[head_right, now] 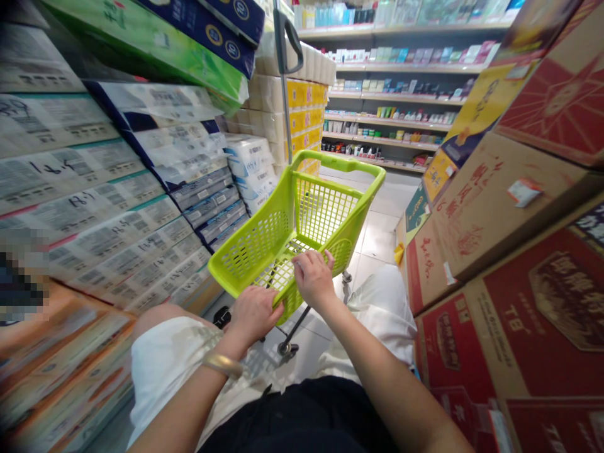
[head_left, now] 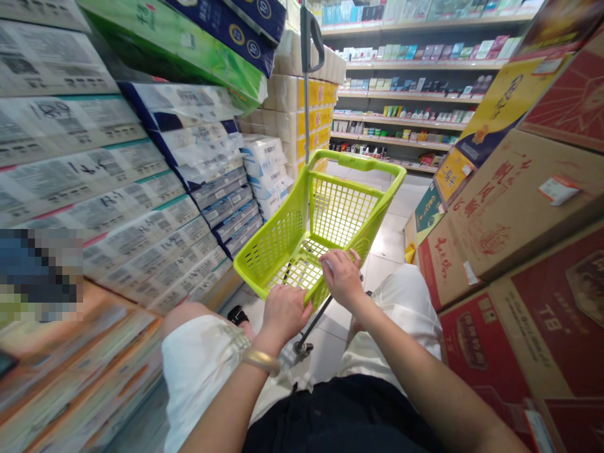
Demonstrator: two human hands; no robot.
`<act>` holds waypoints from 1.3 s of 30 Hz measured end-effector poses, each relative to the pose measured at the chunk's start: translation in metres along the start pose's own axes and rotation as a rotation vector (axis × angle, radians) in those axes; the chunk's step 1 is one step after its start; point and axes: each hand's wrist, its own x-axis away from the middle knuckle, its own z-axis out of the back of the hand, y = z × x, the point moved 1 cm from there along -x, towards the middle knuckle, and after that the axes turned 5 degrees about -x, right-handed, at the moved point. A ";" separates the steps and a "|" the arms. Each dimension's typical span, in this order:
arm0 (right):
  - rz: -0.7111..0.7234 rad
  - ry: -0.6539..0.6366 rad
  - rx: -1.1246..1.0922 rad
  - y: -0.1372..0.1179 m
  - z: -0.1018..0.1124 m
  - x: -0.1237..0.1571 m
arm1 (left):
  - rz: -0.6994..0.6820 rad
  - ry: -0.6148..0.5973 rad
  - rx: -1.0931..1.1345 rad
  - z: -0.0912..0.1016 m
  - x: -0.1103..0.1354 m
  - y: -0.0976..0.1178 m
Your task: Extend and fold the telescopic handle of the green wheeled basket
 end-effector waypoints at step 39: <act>0.101 -0.129 -0.010 -0.012 -0.008 0.001 | -0.046 0.025 -0.123 -0.003 -0.008 -0.010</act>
